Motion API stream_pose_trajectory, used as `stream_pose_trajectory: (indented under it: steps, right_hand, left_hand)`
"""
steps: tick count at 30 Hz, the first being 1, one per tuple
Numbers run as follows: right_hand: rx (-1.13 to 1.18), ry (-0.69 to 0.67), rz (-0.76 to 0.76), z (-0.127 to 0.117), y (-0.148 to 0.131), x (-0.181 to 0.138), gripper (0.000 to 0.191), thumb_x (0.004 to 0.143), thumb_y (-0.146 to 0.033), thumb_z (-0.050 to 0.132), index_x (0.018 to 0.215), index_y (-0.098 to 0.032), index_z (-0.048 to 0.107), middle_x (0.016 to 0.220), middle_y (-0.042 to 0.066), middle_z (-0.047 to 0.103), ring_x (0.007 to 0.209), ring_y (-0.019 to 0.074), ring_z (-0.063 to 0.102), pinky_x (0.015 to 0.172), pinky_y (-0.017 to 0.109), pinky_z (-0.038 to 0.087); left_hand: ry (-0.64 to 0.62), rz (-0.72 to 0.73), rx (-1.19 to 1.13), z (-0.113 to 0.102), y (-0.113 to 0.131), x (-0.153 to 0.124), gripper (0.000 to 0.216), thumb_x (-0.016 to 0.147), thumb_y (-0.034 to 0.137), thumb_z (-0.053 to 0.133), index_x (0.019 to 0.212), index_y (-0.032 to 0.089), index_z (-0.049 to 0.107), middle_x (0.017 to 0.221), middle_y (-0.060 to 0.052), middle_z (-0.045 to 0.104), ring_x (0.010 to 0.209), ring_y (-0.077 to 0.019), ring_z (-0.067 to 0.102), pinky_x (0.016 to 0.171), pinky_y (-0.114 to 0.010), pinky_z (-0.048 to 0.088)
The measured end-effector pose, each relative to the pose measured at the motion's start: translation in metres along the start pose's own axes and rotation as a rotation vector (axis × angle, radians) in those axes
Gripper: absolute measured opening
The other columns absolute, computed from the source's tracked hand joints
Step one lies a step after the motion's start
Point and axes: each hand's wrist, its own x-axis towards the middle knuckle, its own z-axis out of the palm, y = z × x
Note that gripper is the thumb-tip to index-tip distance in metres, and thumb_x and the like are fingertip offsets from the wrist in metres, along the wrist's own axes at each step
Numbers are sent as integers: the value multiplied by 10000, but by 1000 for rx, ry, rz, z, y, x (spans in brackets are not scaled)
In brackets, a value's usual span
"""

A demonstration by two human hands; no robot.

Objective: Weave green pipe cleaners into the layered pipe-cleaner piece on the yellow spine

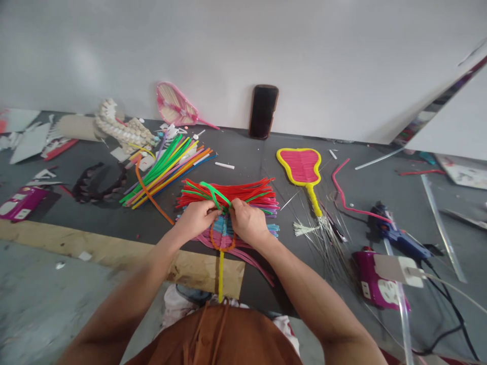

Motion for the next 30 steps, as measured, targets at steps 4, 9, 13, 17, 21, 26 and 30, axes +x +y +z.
stream_pose_trajectory:
  steps: [4, 9, 13, 17, 21, 26, 30]
  right_hand:
    - [101, -3, -86, -1, 5, 1, 147, 944, -246, 469, 927, -205, 609, 919, 36, 704, 800, 160, 642, 613, 243, 337]
    - [145, -18, -103, -2, 7, 1, 148, 942, -237, 482, 964, -200, 624, 962, 47, 695, 849, 160, 643, 654, 231, 374]
    - [134, 7, -78, -1, 6, 0, 139, 940, -224, 475, 912, -201, 609, 916, 37, 688, 796, 159, 634, 619, 237, 349]
    - [143, 29, -69, 1, 7, 0, 139, 941, -235, 468, 881, -212, 591, 868, 23, 688, 755, 155, 625, 601, 237, 335]
    - [161, 36, -64, 0, 7, 0, 141, 947, -243, 460, 925, -221, 598, 888, 21, 702, 775, 154, 640, 611, 230, 351]
    - [170, 44, -75, 0, 7, -1, 173, 956, -252, 439, 953, -232, 611, 902, 21, 707, 776, 150, 643, 608, 223, 357]
    - [169, 42, -72, 0, 8, -1, 182, 965, -264, 435, 946, -236, 613, 917, 20, 709, 795, 154, 650, 608, 221, 354]
  left_hand:
    - [32, -18, 124, -1, 4, -2, 171, 857, 213, 622, 702, 182, 687, 703, -42, 692, 723, -187, 658, 661, -258, 428]
    - [21, -30, 153, 3, 5, 0, 149, 862, 207, 617, 743, 174, 701, 726, -53, 688, 748, -201, 660, 704, -277, 456]
    - [47, 9, 107, 6, 0, 2, 117, 874, 209, 618, 786, 171, 685, 776, -52, 693, 767, -188, 657, 682, -256, 441]
    - [115, 47, 81, 10, -3, -2, 214, 922, 227, 554, 727, 179, 630, 704, -26, 650, 689, -162, 624, 635, -244, 408]
    - [216, 69, 80, 15, 0, -7, 193, 946, 245, 518, 806, 190, 638, 769, -32, 670, 748, -166, 635, 669, -244, 420]
    - [238, 62, 92, 17, 5, -5, 158, 938, 233, 527, 859, 205, 661, 809, -25, 690, 799, -161, 646, 699, -230, 431]
    - [193, -13, 77, 16, 8, 0, 140, 924, 223, 547, 916, 205, 685, 820, -20, 721, 762, -156, 660, 661, -228, 416]
